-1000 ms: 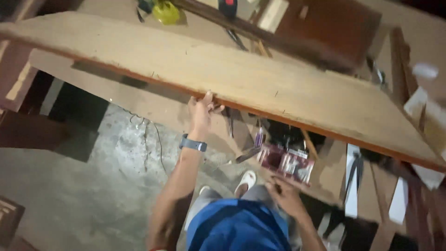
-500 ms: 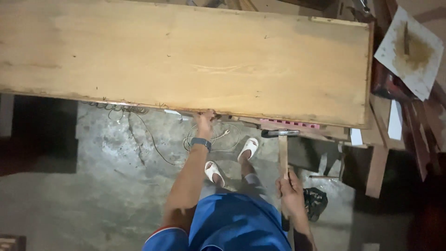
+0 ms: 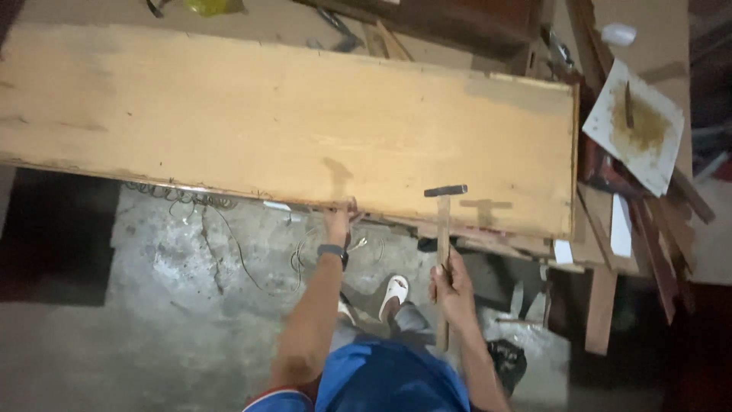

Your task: The person places a large wooden board on a workbench and uses a hammer to tap along its edges. They then use a hammer and a small wooden stick to tap a pink drawer slide mechanism attached to the board.

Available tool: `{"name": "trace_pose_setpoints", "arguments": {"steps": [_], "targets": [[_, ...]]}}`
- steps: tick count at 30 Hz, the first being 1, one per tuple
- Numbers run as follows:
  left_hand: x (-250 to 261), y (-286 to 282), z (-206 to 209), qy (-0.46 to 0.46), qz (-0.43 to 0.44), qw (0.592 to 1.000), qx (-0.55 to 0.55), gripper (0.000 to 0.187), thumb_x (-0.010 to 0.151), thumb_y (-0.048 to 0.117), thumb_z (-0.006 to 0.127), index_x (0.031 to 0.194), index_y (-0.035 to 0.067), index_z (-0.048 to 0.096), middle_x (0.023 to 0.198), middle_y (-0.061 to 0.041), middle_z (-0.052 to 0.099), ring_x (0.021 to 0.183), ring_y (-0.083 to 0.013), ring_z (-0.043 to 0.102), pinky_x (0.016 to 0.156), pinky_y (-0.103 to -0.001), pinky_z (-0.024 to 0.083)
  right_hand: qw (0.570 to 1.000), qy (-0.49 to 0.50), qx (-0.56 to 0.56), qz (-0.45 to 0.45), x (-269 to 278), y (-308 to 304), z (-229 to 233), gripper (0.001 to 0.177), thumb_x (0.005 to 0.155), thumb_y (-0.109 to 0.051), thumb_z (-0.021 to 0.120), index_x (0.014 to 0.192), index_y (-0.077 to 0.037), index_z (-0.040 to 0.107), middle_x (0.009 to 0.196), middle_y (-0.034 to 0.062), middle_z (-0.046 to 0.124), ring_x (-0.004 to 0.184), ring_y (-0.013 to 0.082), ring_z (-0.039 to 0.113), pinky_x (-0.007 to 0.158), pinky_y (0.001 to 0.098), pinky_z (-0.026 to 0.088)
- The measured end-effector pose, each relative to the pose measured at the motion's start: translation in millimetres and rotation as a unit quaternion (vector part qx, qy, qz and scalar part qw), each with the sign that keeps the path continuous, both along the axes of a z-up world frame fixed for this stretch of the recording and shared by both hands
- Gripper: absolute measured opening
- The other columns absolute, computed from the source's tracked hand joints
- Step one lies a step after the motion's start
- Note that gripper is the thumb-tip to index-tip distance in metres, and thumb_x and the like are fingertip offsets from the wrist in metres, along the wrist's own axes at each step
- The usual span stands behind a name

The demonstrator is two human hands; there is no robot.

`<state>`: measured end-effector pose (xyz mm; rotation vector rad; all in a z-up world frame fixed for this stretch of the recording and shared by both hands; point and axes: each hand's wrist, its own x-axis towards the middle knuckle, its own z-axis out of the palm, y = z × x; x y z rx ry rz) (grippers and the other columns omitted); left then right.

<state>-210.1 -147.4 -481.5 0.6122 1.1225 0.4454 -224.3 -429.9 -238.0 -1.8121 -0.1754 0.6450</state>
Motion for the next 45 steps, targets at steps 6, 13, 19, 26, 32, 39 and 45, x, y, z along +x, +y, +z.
{"name": "trace_pose_setpoints", "arguments": {"steps": [6,13,19,26,32,39,45], "targets": [[1.4,-19.4,19.0,0.020,0.030,0.999,0.015,0.083,0.087,0.022,0.086,0.153,0.005,0.039,0.140,-0.018,0.055,0.106,-0.0361,0.069,0.092,-0.054,0.064,0.994,-0.024,-0.102,0.028,83.4,8.2,-4.6,0.050,0.108,-0.015,0.042,0.156,-0.001,0.038,0.077,0.0116,0.059,0.059,0.0201,0.056,0.054,0.0349,0.046],[19.7,-37.3,101.9,0.030,0.095,0.994,0.046,0.082,0.083,0.016,0.087,0.151,0.010,0.041,0.134,-0.014,0.059,0.113,-0.0383,0.067,0.087,-0.053,0.065,0.949,-0.180,-0.236,0.110,235.0,74.0,53.3,0.055,0.105,-0.025,0.045,0.157,-0.012,0.035,0.135,0.0399,0.055,0.124,0.0588,0.056,0.102,0.0670,0.046],[19.1,-20.9,-57.2,0.038,0.111,0.991,0.059,0.041,0.083,0.018,0.083,0.116,0.009,0.061,0.091,-0.011,0.071,0.076,-0.0357,0.075,0.062,-0.055,0.065,0.931,-0.206,-0.238,0.184,311.5,137.8,62.9,0.056,0.108,-0.020,0.038,0.162,-0.014,0.026,0.151,0.0324,0.047,0.136,0.0524,0.048,0.110,0.0635,0.043],[21.8,-26.3,-49.6,0.043,0.123,0.990,0.053,0.038,0.080,0.017,0.085,0.107,0.014,0.058,0.070,-0.011,0.070,0.057,-0.0315,0.074,0.059,-0.055,0.065,0.878,-0.245,-0.331,0.245,307.8,175.0,81.3,0.057,0.109,-0.026,0.033,0.164,-0.027,0.023,0.132,0.0274,0.063,0.126,0.0429,0.061,0.102,0.0571,0.052],[20.8,-28.5,-43.0,0.048,0.126,0.990,0.036,0.038,0.082,0.013,0.083,0.112,0.008,0.059,0.084,-0.013,0.072,0.068,-0.0372,0.075,0.057,-0.057,0.064,0.899,-0.277,-0.261,0.217,314.6,173.2,54.7,0.063,0.107,-0.009,0.036,0.165,-0.016,0.014,0.133,0.0365,0.060,0.129,0.0502,0.056,0.112,0.0631,0.041],[19.0,-36.6,-42.2,0.078,0.115,0.987,0.075,0.047,0.079,0.009,0.087,0.119,0.003,0.063,0.101,-0.017,0.073,0.086,-0.0345,0.074,0.066,-0.055,0.064,0.858,-0.308,-0.343,0.228,304.4,191.6,58.5,0.070,0.105,-0.012,0.042,0.166,-0.026,0.010,0.141,0.0238,0.056,0.126,0.0415,0.061,0.106,0.0503,0.049],[16.0,-33.2,-9.3,0.086,0.105,0.987,0.089,0.064,0.078,0.012,0.091,0.132,0.005,0.059,0.115,-0.014,0.071,0.102,-0.0267,0.069,0.081,-0.049,0.058,0.889,-0.318,-0.289,0.158,306.4,184.8,36.1,0.065,0.106,-0.010,0.040,0.166,-0.018,0.014,0.120,0.0300,0.066,0.115,0.0470,0.066,0.096,0.0598,0.054]]}}
